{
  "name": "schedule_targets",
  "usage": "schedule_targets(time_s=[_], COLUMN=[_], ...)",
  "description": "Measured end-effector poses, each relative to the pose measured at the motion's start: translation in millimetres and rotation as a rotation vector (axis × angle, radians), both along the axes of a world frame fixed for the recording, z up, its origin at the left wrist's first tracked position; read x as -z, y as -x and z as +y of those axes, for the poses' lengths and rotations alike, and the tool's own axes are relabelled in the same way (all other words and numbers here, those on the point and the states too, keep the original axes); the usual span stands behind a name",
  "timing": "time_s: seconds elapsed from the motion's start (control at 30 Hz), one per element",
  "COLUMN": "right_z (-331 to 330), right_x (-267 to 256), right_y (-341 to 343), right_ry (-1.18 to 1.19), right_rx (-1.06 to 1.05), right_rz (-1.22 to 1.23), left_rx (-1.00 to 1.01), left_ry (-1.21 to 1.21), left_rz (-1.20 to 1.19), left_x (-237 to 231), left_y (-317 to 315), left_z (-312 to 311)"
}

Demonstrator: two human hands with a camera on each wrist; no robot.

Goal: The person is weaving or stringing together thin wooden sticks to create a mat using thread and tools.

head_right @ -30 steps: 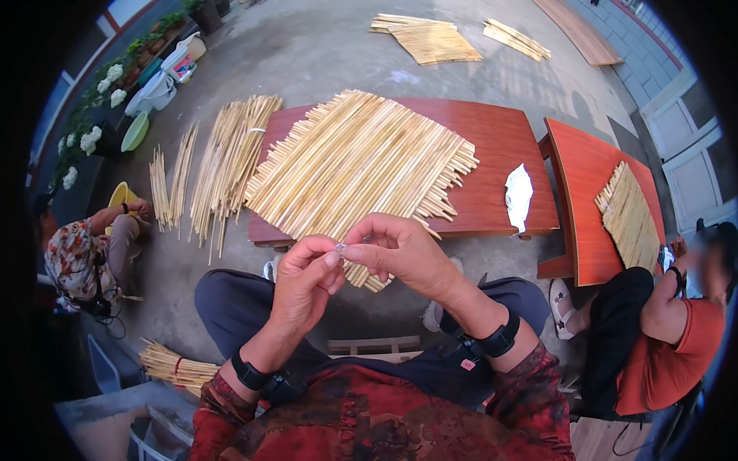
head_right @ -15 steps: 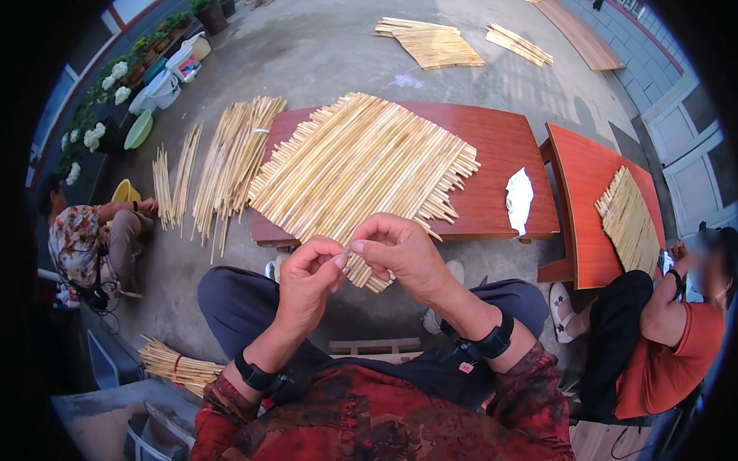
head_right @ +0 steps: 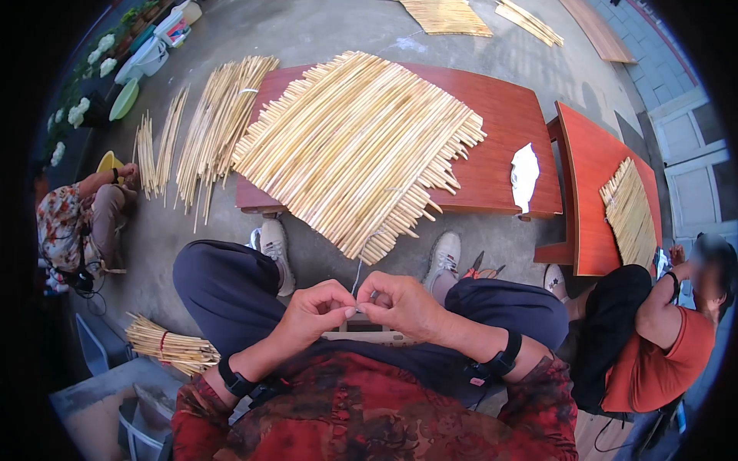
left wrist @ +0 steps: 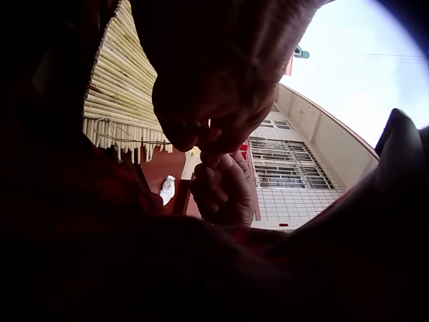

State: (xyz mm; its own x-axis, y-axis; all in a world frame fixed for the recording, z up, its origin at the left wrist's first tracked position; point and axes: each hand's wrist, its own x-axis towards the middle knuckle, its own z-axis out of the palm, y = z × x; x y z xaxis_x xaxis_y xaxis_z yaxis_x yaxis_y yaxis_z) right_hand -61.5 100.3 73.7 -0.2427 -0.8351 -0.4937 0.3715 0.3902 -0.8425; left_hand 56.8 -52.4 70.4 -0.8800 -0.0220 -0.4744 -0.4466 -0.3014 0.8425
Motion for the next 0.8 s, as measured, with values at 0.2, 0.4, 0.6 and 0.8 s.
schedule_targets(time_s=[0.2, 0.4, 0.6, 0.8], right_z=[4.3, 4.2, 4.2, 2.2], right_x=[-5.9, -10.9, -10.9, 6.9], right_y=[1.2, 6.7, 19.8, 31.0], right_ry=[0.012, 0.115, 0.104, 0.111], right_rx=[0.052, 0.212, 0.217, 0.364], right_rz=[0.134, -0.257, -0.193, -0.172], left_rx=[-0.034, -0.069, -0.012, -0.067], left_ry=[0.023, -0.002, 0.055, -0.126], left_rz=[0.064, 0.122, 0.150, 0.020], left_x=[-1.4, -8.4, -8.2, -2.0], left_y=[7.0, 19.2, 33.1, 56.5], left_z=[3.1, 1.8, 0.6, 1.9])
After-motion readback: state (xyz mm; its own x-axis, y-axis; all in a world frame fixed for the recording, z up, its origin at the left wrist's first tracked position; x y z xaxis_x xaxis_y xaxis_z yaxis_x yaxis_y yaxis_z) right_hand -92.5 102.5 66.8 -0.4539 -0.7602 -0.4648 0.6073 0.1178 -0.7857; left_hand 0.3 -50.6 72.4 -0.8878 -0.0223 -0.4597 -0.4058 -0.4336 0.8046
